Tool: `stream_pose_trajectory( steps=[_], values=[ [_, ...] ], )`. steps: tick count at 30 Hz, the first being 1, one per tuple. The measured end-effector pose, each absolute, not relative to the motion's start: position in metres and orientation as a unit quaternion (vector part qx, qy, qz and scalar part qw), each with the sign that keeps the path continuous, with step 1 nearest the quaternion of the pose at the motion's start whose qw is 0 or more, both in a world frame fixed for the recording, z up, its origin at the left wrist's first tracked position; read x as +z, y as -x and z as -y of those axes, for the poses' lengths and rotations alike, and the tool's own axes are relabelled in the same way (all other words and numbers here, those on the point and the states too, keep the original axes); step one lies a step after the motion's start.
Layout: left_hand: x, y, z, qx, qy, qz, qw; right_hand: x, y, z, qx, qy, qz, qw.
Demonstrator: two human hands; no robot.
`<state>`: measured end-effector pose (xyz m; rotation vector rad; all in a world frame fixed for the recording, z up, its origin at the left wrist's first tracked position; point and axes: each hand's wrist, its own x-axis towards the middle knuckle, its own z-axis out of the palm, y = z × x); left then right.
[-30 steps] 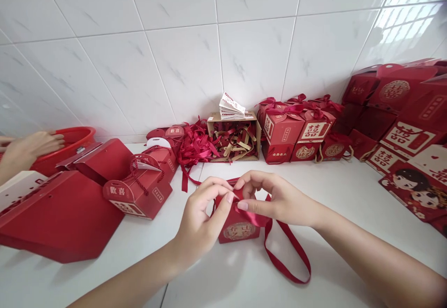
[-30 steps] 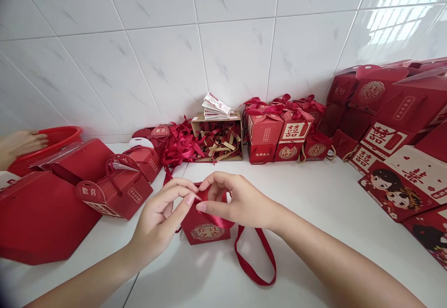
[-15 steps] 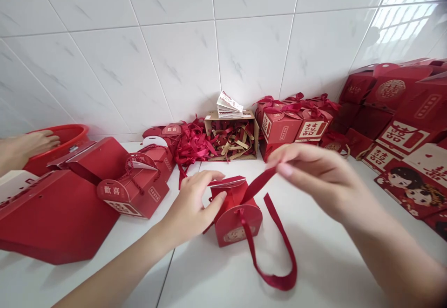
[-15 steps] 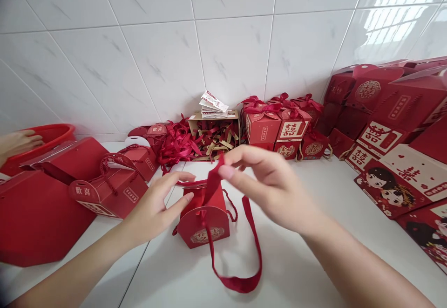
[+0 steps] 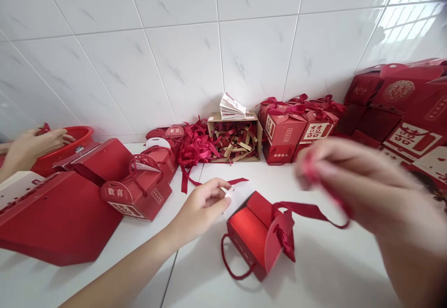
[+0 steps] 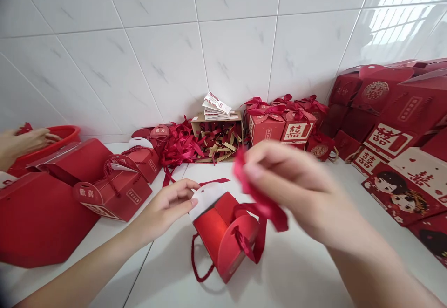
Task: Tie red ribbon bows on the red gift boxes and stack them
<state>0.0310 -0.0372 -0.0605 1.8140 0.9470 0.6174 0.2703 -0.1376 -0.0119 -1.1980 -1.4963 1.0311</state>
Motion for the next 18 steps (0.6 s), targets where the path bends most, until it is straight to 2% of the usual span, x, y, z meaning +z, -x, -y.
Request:
stream_pose_trajectory(
  steps=[4,6,18],
  values=[
    [-0.061,-0.033,0.040,0.239,-0.719,-0.385,0.527,-0.030,-0.246,0.100,0.505,0.480,0.651,0.301],
    [-0.061,-0.032,0.041,0.228,-0.715,-0.386,0.536,-0.039,-0.239,0.088,0.515,0.497,0.649,0.257],
    [-0.054,-0.028,0.052,0.153,-0.719,-0.361,0.573,-0.048,-0.233,0.084,0.557,0.483,0.623,0.260]
  ],
)
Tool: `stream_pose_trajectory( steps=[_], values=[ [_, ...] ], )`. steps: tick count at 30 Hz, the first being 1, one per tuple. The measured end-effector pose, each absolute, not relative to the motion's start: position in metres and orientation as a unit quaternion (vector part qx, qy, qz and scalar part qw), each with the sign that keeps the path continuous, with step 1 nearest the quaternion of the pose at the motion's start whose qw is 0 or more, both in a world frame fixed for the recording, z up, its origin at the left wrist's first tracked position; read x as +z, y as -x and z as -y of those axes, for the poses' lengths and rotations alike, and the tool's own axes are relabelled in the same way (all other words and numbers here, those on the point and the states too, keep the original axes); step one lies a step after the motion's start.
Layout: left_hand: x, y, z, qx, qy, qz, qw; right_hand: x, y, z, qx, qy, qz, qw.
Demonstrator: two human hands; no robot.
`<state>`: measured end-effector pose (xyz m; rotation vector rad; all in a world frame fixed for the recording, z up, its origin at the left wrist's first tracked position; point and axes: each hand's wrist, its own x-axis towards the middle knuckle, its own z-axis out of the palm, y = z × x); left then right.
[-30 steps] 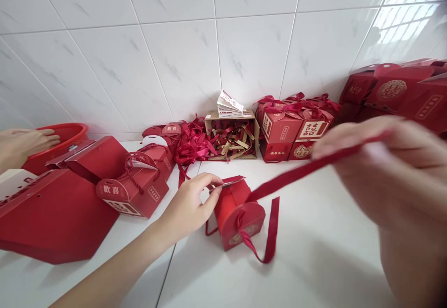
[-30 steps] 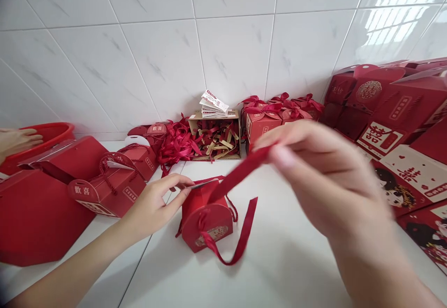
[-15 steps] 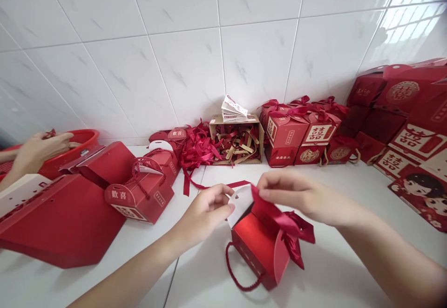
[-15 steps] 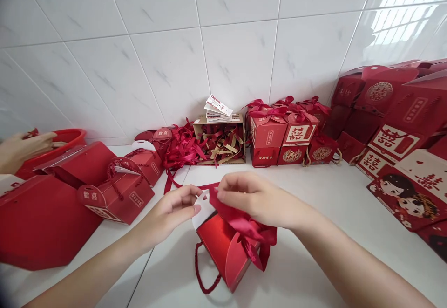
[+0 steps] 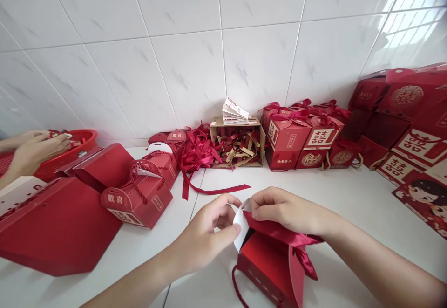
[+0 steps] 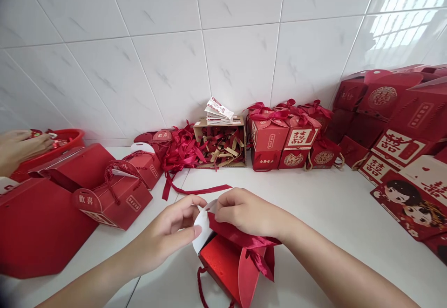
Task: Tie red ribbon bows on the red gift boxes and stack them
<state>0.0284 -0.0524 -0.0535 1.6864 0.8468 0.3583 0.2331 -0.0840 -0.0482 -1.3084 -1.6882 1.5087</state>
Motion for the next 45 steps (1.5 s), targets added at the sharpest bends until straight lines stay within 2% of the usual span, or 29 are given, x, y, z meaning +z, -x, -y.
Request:
stream_pose_trajectory(
  steps=[3,8,11,13,17,18,20,22,23,26,28,31,35,40,45],
  values=[
    [-0.050,-0.029,0.056,0.132,-0.725,-0.343,0.583,-0.047,-0.234,0.083,0.541,0.472,0.650,0.249],
    [-0.053,-0.034,0.062,0.166,-0.709,-0.310,0.611,-0.048,-0.234,0.084,0.506,0.453,0.701,0.219],
    [-0.059,-0.037,0.062,0.163,-0.724,-0.328,0.584,-0.048,-0.233,0.085,0.499,0.447,0.711,0.215],
    [-0.065,-0.036,0.055,0.142,-0.776,-0.370,0.490,-0.044,-0.235,0.085,0.481,0.462,0.709,0.229],
    [-0.081,-0.024,0.023,0.014,-0.857,-0.508,0.086,-0.036,-0.258,0.088,0.345,0.528,0.695,0.347],
    [-0.084,-0.020,0.014,-0.007,-0.850,-0.527,0.026,-0.035,-0.267,0.092,0.312,0.545,0.681,0.376],
    [-0.087,-0.015,0.000,-0.015,-0.841,-0.540,-0.020,-0.036,-0.284,0.105,0.268,0.587,0.652,0.399],
    [-0.085,-0.016,-0.002,0.024,-0.859,-0.512,0.001,-0.040,-0.298,0.123,0.247,0.631,0.640,0.361],
    [-0.083,-0.019,0.001,0.060,-0.873,-0.482,0.048,-0.044,-0.302,0.133,0.246,0.648,0.644,0.323],
    [-0.075,-0.035,0.026,0.159,-0.863,-0.363,0.313,-0.055,-0.306,0.159,0.271,0.646,0.682,0.211],
    [-0.075,-0.046,0.046,0.148,-0.816,-0.321,0.457,-0.061,-0.301,0.169,0.299,0.622,0.699,0.187],
    [-0.079,-0.055,0.070,0.070,-0.761,-0.332,0.553,-0.069,-0.287,0.169,0.355,0.598,0.686,0.214],
    [-0.084,-0.050,0.084,0.044,-0.736,-0.351,0.578,-0.080,-0.268,0.155,0.423,0.584,0.643,0.259],
    [-0.083,-0.026,0.083,0.080,-0.753,-0.387,0.526,-0.088,-0.263,0.150,0.344,0.616,0.631,0.322],
    [-0.088,0.000,0.080,0.076,-0.747,-0.424,0.507,-0.092,-0.268,0.168,0.367,0.658,0.596,0.279]
  ],
)
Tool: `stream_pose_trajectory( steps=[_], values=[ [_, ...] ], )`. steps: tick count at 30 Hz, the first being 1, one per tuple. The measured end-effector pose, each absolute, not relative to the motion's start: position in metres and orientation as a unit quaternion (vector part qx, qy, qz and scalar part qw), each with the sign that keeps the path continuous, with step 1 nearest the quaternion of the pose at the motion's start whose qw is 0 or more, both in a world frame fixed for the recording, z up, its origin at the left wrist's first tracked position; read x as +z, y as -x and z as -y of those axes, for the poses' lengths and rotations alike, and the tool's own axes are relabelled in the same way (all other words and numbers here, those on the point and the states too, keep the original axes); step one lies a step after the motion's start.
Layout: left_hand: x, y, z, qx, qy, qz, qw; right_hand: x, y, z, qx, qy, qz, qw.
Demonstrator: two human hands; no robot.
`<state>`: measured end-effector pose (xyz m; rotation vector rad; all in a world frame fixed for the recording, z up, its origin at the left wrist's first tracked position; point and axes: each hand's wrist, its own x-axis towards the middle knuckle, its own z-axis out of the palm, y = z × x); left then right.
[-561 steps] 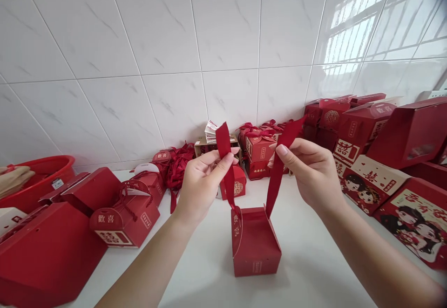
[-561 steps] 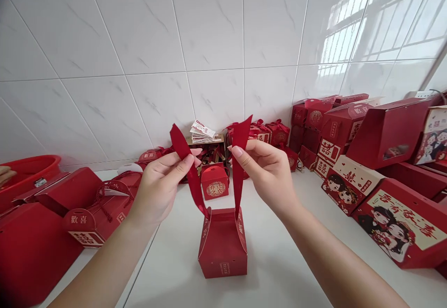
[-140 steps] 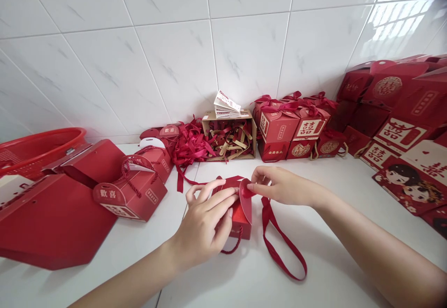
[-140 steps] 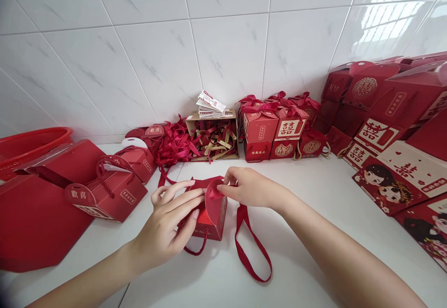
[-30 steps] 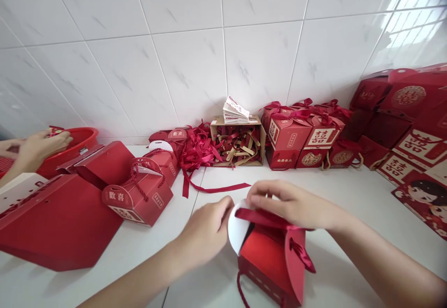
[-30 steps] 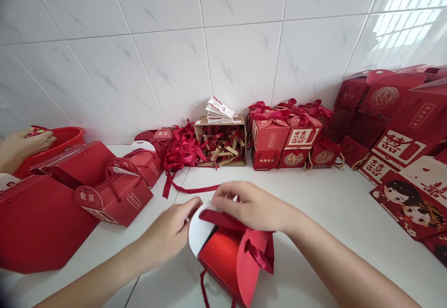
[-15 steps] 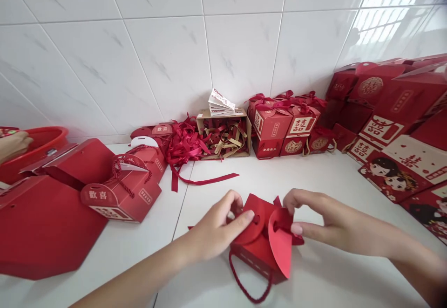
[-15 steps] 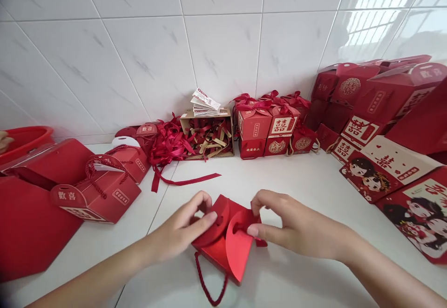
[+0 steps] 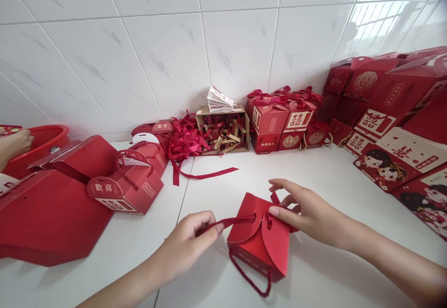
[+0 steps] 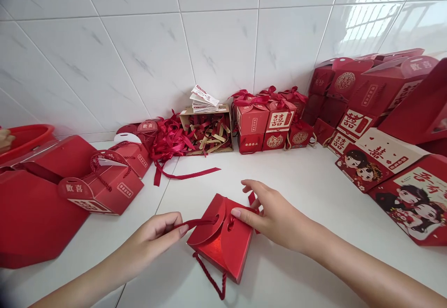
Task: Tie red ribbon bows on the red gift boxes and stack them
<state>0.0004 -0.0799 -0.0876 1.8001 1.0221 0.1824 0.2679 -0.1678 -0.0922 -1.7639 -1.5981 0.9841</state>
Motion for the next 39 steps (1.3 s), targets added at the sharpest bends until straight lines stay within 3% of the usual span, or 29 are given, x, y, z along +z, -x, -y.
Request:
stream_pose_trajectory(
  steps=[10,17,21,26,33,39],
  values=[
    [-0.078,-0.011,0.073,0.139,-0.666,-0.445,0.583,-0.086,-0.266,0.206,0.280,0.703,0.633,0.164],
    [-0.090,-0.009,0.065,0.220,-0.567,-0.424,0.671,-0.098,-0.261,0.211,0.196,0.598,0.727,0.275],
    [-0.091,0.000,0.067,0.215,-0.560,-0.435,0.672,-0.115,-0.263,0.198,0.068,0.619,0.708,0.331],
    [-0.090,0.006,0.066,0.215,-0.595,-0.440,0.638,-0.123,-0.257,0.169,-0.137,0.546,0.754,0.338],
    [-0.092,0.009,0.068,0.224,-0.627,-0.431,0.609,-0.124,-0.245,0.137,-0.101,0.497,0.774,0.378],
    [-0.087,0.016,0.061,0.236,-0.638,-0.424,0.597,-0.122,-0.272,0.145,-0.181,0.534,0.761,0.321]
  ],
)
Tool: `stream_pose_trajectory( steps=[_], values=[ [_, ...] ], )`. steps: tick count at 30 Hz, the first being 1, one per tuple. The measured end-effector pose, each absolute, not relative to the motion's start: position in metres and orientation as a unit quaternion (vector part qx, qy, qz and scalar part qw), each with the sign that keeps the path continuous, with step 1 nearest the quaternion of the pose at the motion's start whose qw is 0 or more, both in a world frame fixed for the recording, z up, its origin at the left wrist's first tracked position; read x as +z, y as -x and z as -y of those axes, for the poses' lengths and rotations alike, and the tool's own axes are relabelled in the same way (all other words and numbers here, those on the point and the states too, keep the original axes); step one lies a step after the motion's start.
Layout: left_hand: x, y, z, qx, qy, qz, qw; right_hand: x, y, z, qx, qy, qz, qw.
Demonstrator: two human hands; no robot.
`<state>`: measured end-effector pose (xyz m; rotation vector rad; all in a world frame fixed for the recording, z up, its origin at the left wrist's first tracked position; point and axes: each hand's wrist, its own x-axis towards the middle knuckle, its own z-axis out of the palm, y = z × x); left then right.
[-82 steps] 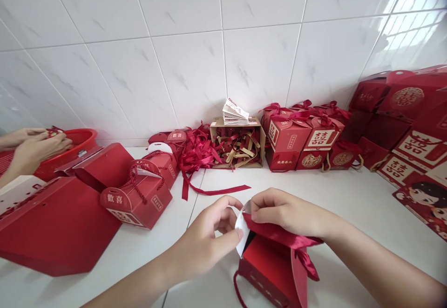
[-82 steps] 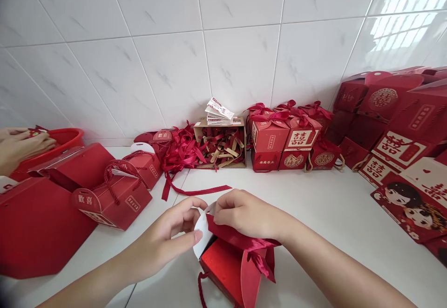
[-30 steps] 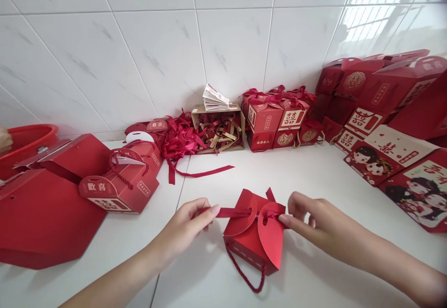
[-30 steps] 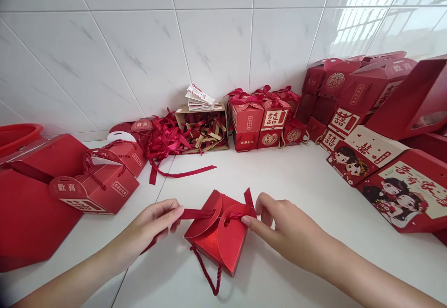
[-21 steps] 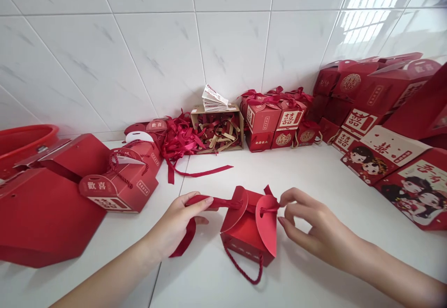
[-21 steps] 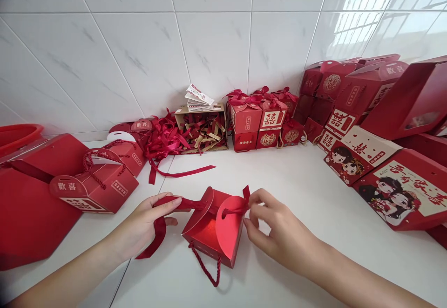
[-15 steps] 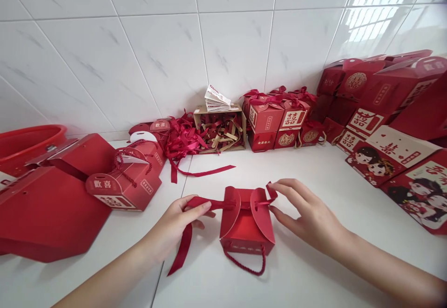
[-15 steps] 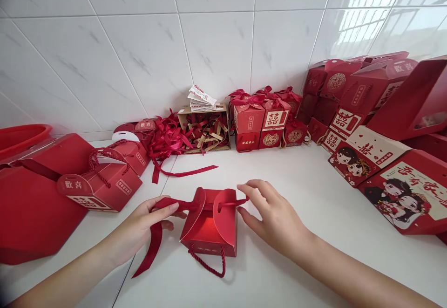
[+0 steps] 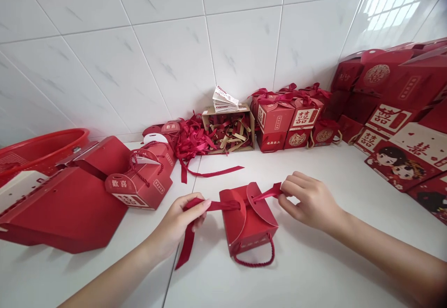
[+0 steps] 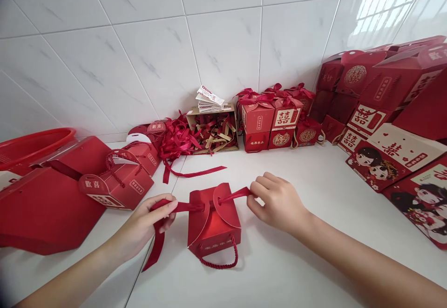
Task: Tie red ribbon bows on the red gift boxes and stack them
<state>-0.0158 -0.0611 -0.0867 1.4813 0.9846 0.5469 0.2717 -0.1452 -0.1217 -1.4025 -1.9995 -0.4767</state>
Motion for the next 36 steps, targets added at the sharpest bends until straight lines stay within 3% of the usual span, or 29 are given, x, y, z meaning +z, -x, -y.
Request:
stream_pose_trajectory(
  steps=[10,15,17,23,26,31,33,36],
  values=[
    [-0.091,0.016,0.060,0.177,-0.694,-0.456,0.529,-0.146,-0.285,0.160,-0.216,0.519,0.784,0.263],
    [-0.091,0.022,0.065,0.144,-0.683,-0.462,0.547,-0.154,-0.278,0.159,-0.161,0.515,0.782,0.311],
    [-0.090,0.025,0.066,0.145,-0.668,-0.462,0.565,-0.149,-0.278,0.157,-0.061,0.530,0.768,0.353],
    [-0.083,0.035,0.064,0.173,-0.625,-0.447,0.616,-0.120,-0.280,0.152,0.399,0.511,0.629,0.428],
    [-0.080,0.035,0.064,0.177,-0.611,-0.441,0.634,-0.111,-0.277,0.150,0.521,0.449,0.574,0.445],
    [-0.072,0.032,0.066,0.178,-0.611,-0.441,0.633,-0.107,-0.276,0.150,0.458,0.492,0.611,0.417],
    [-0.070,0.031,0.065,0.179,-0.610,-0.450,0.627,-0.106,-0.280,0.149,0.357,0.505,0.670,0.411],
    [-0.069,0.031,0.063,0.172,-0.607,-0.466,0.620,-0.109,-0.289,0.147,0.114,0.463,0.792,0.381]
  ],
)
